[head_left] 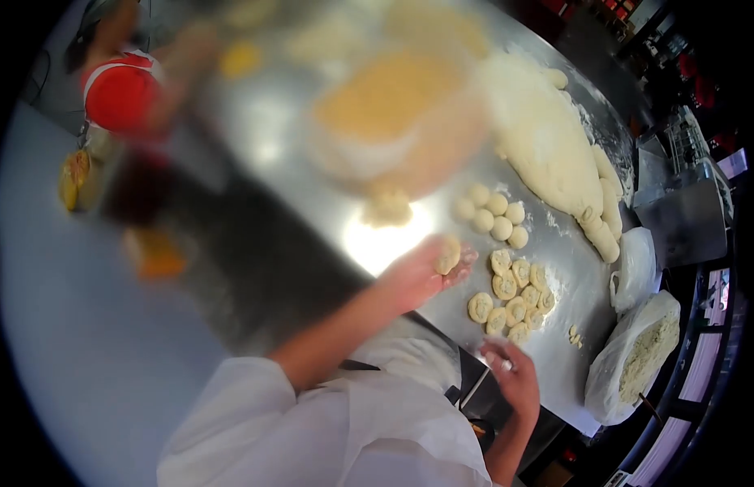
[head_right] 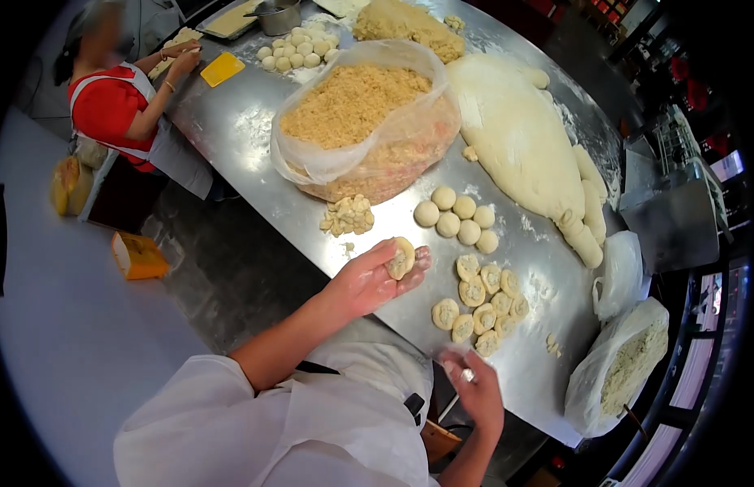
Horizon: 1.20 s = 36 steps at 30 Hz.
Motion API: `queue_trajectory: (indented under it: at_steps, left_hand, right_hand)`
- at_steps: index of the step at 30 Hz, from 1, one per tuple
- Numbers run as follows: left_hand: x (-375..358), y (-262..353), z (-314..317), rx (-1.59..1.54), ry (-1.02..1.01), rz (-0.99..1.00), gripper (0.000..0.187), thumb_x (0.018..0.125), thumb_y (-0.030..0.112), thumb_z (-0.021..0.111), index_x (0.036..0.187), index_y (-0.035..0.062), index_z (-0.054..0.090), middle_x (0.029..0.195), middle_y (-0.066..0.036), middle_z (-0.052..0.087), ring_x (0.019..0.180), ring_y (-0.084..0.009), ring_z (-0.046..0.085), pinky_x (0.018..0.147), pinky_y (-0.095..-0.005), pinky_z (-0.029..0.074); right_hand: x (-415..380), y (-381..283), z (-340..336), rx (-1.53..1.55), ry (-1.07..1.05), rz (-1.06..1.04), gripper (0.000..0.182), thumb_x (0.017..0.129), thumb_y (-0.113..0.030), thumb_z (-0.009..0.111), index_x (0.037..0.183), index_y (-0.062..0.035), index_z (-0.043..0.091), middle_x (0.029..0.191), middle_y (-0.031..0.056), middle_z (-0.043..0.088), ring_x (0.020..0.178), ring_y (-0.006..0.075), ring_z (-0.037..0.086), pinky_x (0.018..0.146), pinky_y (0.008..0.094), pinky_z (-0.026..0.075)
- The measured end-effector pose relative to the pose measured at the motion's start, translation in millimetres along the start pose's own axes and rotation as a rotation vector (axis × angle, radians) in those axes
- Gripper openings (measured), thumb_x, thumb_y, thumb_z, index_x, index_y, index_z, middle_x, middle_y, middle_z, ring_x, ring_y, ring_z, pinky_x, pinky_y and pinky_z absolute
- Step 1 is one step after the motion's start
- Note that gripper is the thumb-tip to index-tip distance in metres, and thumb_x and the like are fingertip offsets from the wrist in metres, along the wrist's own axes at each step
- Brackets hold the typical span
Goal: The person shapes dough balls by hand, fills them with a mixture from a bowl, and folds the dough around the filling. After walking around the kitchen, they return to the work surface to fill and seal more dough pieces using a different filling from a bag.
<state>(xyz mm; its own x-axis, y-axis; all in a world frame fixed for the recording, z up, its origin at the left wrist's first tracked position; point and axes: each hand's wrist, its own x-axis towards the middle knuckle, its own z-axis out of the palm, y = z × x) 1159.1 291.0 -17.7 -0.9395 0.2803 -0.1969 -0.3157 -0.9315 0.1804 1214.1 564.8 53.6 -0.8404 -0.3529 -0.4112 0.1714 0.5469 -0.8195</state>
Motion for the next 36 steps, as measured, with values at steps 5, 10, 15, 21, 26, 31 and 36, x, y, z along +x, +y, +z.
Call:
queue_trajectory:
  at_steps: [5,10,15,21,26,31,36]
  left_hand:
    - [-29,30,-4,0.109,0.107,0.119,0.040,0.104,0.020,0.049,0.140,0.0035,0.041,0.137,-0.019,0.051,0.124,-0.0281,0.054,0.104,-0.0434,0.045]
    - [-56,60,-8,0.257,0.110,0.249,0.050,0.102,0.014,0.048,0.147,-0.0033,0.033,0.142,-0.019,0.047,0.128,-0.0288,0.051,0.112,-0.0427,0.038]
    - [-63,90,15,0.272,0.104,0.328,0.051,0.101,0.011,0.049,0.147,-0.0031,0.033,0.144,-0.019,0.046,0.130,-0.0285,0.050,0.113,-0.0436,0.037]
    - [-47,129,18,0.237,0.130,0.384,0.048,0.102,0.010,0.049,0.146,-0.0022,0.034,0.140,-0.018,0.048,0.130,-0.0279,0.050,0.111,-0.0430,0.040]
    - [-14,163,18,0.851,0.280,0.443,0.044,0.103,0.012,0.050,0.143,-0.0030,0.037,0.132,-0.018,0.054,0.121,-0.0261,0.057,0.106,-0.0385,0.046]
    - [33,190,9,0.710,0.379,0.468,0.037,0.103,0.012,0.051,0.136,-0.0030,0.044,0.127,-0.016,0.058,0.114,-0.0241,0.061,0.100,-0.0356,0.051]
    - [60,202,15,0.557,0.395,0.521,0.033,0.103,0.014,0.052,0.132,-0.0019,0.048,0.125,-0.014,0.059,0.114,-0.0231,0.061,0.100,-0.0361,0.051]
  right_hand:
    - [109,-94,-2,-0.035,0.058,-0.315,0.027,0.095,-0.012,0.064,0.116,0.0041,0.065,0.099,0.0101,0.072,0.093,0.0157,0.067,0.086,0.0304,0.051]
    - [229,-193,31,-0.188,-0.034,-0.682,0.023,0.093,-0.012,0.064,0.113,-0.0011,0.068,0.098,0.0110,0.070,0.087,0.0161,0.066,0.081,0.0299,0.052]
    - [349,-222,78,-0.668,0.064,-0.875,0.044,0.082,-0.012,0.073,0.123,-0.0052,0.059,0.106,0.0148,0.064,0.097,0.0324,0.064,0.083,0.0419,0.053]
    - [392,-202,91,-0.975,-0.044,-0.805,0.035,0.075,-0.013,0.075,0.107,-0.0097,0.062,0.095,0.0160,0.060,0.096,0.0359,0.063,0.080,0.0456,0.053]
    - [393,-200,90,-0.881,0.020,-0.739,0.024,0.071,-0.006,0.074,0.094,-0.0058,0.065,0.091,0.0172,0.063,0.089,0.0389,0.064,0.077,0.0456,0.052]
    - [408,-207,74,-0.596,-0.001,-0.706,0.018,0.074,0.000,0.070,0.092,-0.0022,0.068,0.084,0.0181,0.068,0.076,0.0319,0.066,0.069,0.0387,0.052]
    - [405,-220,68,0.047,0.006,-0.435,0.015,0.079,-0.001,0.071,0.093,0.0025,0.068,0.078,0.0115,0.068,0.067,0.0169,0.062,0.064,0.0298,0.050]
